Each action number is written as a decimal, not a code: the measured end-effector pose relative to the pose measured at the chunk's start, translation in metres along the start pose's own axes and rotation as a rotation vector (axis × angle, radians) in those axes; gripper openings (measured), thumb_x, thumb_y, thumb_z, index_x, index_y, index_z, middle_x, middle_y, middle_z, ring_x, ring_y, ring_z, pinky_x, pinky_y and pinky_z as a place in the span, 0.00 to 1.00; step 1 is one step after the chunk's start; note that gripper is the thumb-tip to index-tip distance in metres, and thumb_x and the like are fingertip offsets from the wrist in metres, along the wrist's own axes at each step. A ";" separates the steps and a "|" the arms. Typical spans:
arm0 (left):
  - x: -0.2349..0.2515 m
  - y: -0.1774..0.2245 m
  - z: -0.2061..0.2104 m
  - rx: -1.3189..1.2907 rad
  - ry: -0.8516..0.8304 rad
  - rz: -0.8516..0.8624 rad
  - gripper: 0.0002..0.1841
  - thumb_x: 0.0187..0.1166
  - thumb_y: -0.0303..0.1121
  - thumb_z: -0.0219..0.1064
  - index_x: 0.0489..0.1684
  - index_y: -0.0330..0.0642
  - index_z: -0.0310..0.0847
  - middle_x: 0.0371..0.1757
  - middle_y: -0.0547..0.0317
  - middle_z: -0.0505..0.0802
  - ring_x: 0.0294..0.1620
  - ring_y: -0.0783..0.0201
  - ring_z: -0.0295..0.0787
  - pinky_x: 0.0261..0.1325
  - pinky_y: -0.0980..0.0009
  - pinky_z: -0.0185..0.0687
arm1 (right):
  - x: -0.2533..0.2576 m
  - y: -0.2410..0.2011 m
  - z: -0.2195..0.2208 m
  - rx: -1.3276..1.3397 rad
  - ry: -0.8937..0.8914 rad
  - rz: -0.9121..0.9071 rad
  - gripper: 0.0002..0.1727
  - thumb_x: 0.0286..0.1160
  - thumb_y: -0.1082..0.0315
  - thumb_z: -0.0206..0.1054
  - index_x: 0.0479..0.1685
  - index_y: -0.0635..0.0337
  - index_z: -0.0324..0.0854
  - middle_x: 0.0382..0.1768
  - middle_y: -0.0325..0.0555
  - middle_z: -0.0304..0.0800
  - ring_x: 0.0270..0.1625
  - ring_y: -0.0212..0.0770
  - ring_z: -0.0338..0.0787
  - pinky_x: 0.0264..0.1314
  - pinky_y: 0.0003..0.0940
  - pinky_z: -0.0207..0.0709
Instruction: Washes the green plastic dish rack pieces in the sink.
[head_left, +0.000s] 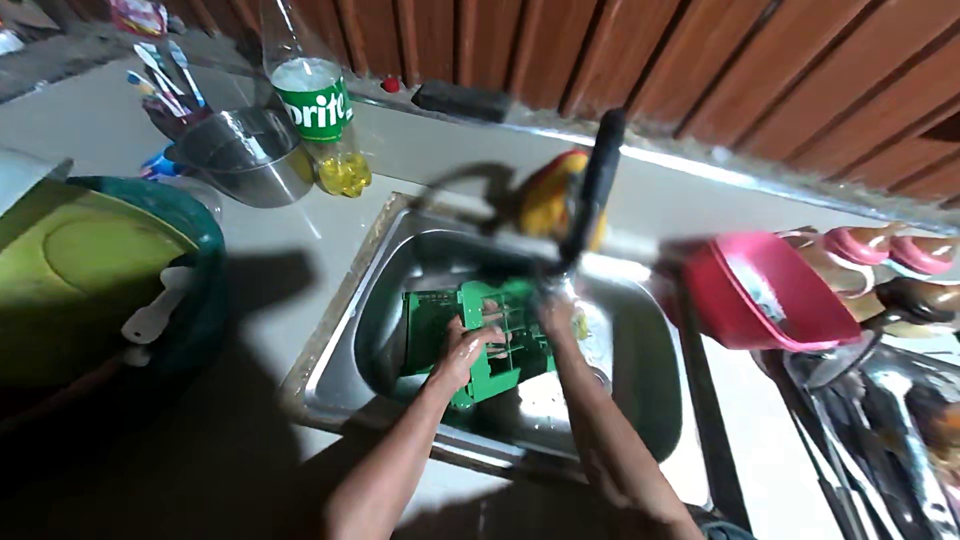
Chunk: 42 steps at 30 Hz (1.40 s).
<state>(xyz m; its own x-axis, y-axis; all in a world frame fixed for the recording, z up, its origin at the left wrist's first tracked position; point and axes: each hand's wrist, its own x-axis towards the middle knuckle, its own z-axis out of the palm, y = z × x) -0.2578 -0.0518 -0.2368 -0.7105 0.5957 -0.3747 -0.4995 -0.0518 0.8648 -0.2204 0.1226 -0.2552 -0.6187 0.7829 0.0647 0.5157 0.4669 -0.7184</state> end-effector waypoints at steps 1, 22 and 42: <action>0.001 0.001 0.001 0.003 0.053 0.019 0.23 0.72 0.15 0.68 0.68 0.33 0.76 0.59 0.42 0.91 0.47 0.52 0.95 0.44 0.57 0.95 | -0.016 -0.016 0.008 0.095 -0.018 -0.047 0.38 0.82 0.54 0.67 0.85 0.70 0.63 0.82 0.73 0.65 0.85 0.68 0.66 0.87 0.64 0.59; 0.018 0.000 -0.013 -0.236 0.265 0.135 0.22 0.71 0.13 0.66 0.66 0.36 0.75 0.56 0.43 0.91 0.46 0.50 0.93 0.47 0.54 0.91 | -0.081 -0.008 0.004 -0.268 -0.048 -0.376 0.24 0.84 0.54 0.58 0.36 0.67 0.91 0.29 0.59 0.93 0.34 0.60 0.95 0.36 0.62 0.85; 0.011 0.011 -0.005 -0.181 0.074 -0.137 0.20 0.92 0.41 0.56 0.76 0.44 0.73 0.60 0.48 0.92 0.50 0.51 0.94 0.47 0.56 0.91 | -0.022 0.031 -0.043 -0.464 -0.072 -0.158 0.23 0.88 0.56 0.58 0.53 0.71 0.86 0.55 0.71 0.88 0.63 0.69 0.87 0.65 0.65 0.77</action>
<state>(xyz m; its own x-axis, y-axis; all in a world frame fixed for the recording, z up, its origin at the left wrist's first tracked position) -0.2738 -0.0493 -0.2327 -0.6610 0.5473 -0.5135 -0.6696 -0.1212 0.7328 -0.1657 0.1377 -0.2490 -0.7413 0.6653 0.0881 0.6118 0.7239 -0.3187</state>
